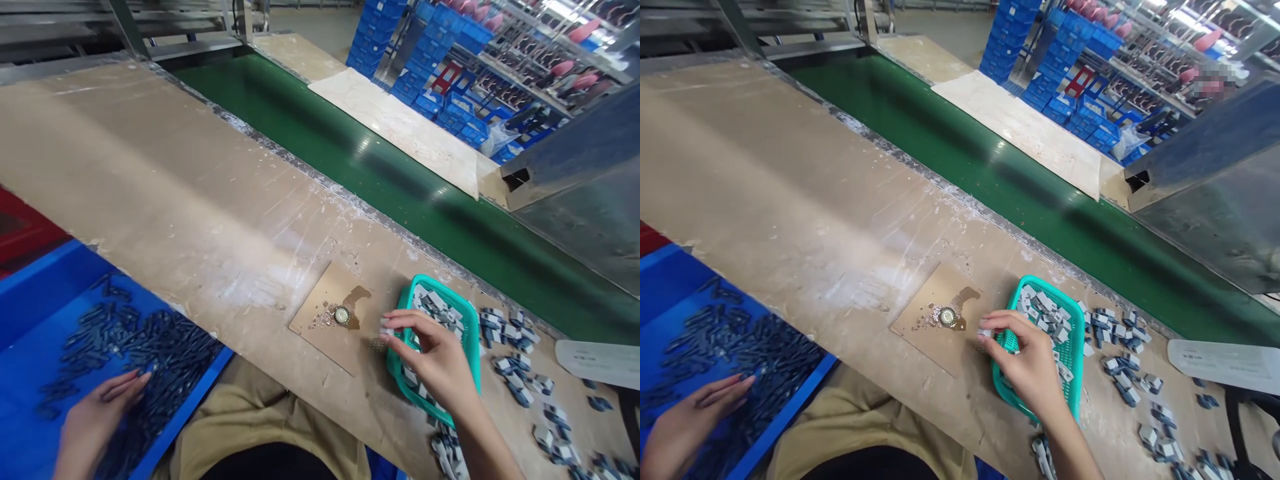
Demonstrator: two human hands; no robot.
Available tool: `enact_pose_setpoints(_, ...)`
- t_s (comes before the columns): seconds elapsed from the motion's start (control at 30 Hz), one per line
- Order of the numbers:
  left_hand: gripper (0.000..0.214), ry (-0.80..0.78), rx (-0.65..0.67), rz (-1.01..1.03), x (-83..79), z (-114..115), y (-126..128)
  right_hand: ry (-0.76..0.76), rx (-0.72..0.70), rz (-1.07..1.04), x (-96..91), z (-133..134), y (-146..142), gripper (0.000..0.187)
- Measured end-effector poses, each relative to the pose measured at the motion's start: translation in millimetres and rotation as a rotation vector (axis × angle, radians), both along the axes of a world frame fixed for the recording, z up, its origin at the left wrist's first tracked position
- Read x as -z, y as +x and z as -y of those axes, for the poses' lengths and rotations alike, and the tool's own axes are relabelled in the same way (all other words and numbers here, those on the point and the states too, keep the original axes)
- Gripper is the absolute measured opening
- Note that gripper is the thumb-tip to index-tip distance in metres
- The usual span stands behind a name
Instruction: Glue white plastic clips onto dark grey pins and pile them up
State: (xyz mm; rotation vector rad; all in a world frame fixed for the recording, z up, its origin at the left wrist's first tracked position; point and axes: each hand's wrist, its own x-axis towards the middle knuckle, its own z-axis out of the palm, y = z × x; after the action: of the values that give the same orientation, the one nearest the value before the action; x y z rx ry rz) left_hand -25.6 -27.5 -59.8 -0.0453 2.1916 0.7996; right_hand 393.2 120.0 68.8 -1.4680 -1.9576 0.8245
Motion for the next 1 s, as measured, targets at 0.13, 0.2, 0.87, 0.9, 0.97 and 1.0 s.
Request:
enact_pose_setpoints(0.13,0.016,0.172,-0.384,0.317,-28.2,-13,16,0.106,-0.131,0.137,10.3,-7,-26,0.011)
enact_pose_setpoints(0.2,0.019,0.220,-0.449,0.410,-40.8,-16,28,0.141,-0.182,0.166,15.0,-8,-33,0.013)
enact_pose_setpoints(0.87,0.037,0.690,-0.017,0.962,-83.3,-59,160,0.020,0.028,-0.146,-11.6,18,-44,0.026)
enact_pose_setpoints(0.9,0.034,0.774,0.018,0.882,-85.0,-64,170,-0.027,0.057,-0.233,-17.2,24,-47,0.027)
enact_pose_setpoints(0.97,0.027,0.960,0.116,0.659,-88.9,-68,186,-0.122,0.086,-0.377,-26.5,34,-54,0.025)
enact_pose_setpoints(1.0,0.022,1.063,0.172,0.528,-90.9,-69,191,-0.158,0.090,-0.429,-29.8,39,-58,0.024)
